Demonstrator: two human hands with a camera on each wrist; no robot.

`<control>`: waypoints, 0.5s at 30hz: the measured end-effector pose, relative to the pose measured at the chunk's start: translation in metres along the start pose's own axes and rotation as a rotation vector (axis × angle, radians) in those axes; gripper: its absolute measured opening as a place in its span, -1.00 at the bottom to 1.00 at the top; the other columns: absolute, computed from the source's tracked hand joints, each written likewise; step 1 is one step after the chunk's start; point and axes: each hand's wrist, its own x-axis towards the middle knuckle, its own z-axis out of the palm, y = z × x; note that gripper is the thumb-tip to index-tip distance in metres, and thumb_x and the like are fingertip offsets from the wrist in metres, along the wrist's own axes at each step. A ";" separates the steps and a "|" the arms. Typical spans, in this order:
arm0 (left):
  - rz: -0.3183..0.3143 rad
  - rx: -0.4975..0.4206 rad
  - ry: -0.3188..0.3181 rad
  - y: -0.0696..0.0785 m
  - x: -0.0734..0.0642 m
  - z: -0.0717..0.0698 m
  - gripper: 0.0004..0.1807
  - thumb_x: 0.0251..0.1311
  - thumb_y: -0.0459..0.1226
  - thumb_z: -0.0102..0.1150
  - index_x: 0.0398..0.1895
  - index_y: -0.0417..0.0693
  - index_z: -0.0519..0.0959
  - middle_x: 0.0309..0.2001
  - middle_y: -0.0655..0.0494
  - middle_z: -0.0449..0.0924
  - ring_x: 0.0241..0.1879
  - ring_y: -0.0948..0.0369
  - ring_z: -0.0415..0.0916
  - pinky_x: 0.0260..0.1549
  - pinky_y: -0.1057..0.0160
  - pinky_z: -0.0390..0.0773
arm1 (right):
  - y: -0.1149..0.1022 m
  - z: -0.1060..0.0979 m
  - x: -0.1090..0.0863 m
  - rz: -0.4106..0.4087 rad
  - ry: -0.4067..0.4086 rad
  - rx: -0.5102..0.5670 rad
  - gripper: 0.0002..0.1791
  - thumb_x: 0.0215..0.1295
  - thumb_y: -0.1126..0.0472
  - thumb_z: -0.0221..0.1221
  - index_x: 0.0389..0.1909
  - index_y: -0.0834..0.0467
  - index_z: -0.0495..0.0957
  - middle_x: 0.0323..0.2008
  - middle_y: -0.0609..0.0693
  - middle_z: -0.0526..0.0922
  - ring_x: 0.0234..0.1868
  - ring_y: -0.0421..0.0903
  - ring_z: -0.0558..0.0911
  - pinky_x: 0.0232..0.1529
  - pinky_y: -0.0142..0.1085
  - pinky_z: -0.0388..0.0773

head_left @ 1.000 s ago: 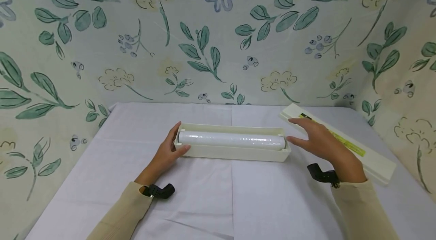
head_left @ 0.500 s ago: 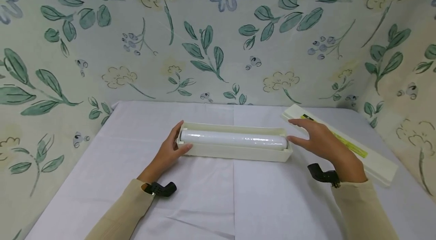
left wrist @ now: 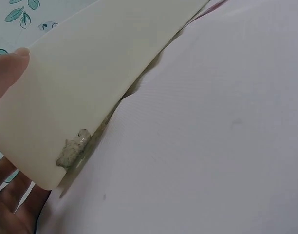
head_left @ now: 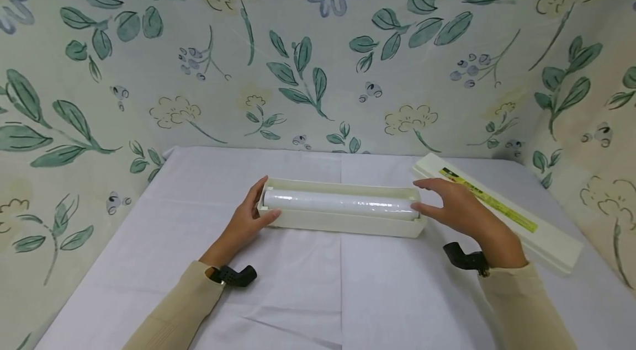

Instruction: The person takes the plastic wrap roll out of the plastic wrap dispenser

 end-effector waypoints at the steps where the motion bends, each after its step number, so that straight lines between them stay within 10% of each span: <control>1: -0.001 0.001 0.000 0.000 0.000 0.000 -0.07 0.24 -0.15 0.25 0.54 0.11 -0.11 0.48 -0.04 0.03 0.41 -0.08 0.10 0.29 -0.05 0.22 | -0.001 0.001 0.000 -0.004 0.000 0.004 -0.34 0.23 -0.02 0.29 0.27 0.24 0.42 0.23 0.24 0.46 0.25 0.27 0.39 0.15 0.19 0.38; 7: 0.000 0.008 0.000 0.001 0.000 0.000 -0.08 0.25 -0.18 0.24 0.54 0.05 -0.11 0.48 -0.08 0.03 0.39 -0.10 0.12 0.28 -0.06 0.24 | -0.004 0.008 0.002 -0.043 0.019 -0.016 -0.37 0.21 0.02 0.32 0.23 0.25 0.45 0.19 0.22 0.51 0.22 0.22 0.45 0.11 0.15 0.44; 15: -0.003 -0.004 0.011 -0.033 0.011 0.003 -0.06 0.23 -0.15 0.26 0.53 0.31 -0.13 0.49 0.03 0.01 0.41 -0.05 0.08 0.29 -0.06 0.21 | -0.007 0.015 0.005 -0.049 0.048 -0.047 -0.40 0.18 0.04 0.34 0.19 0.22 0.50 0.15 0.17 0.56 0.14 0.18 0.53 0.06 0.08 0.51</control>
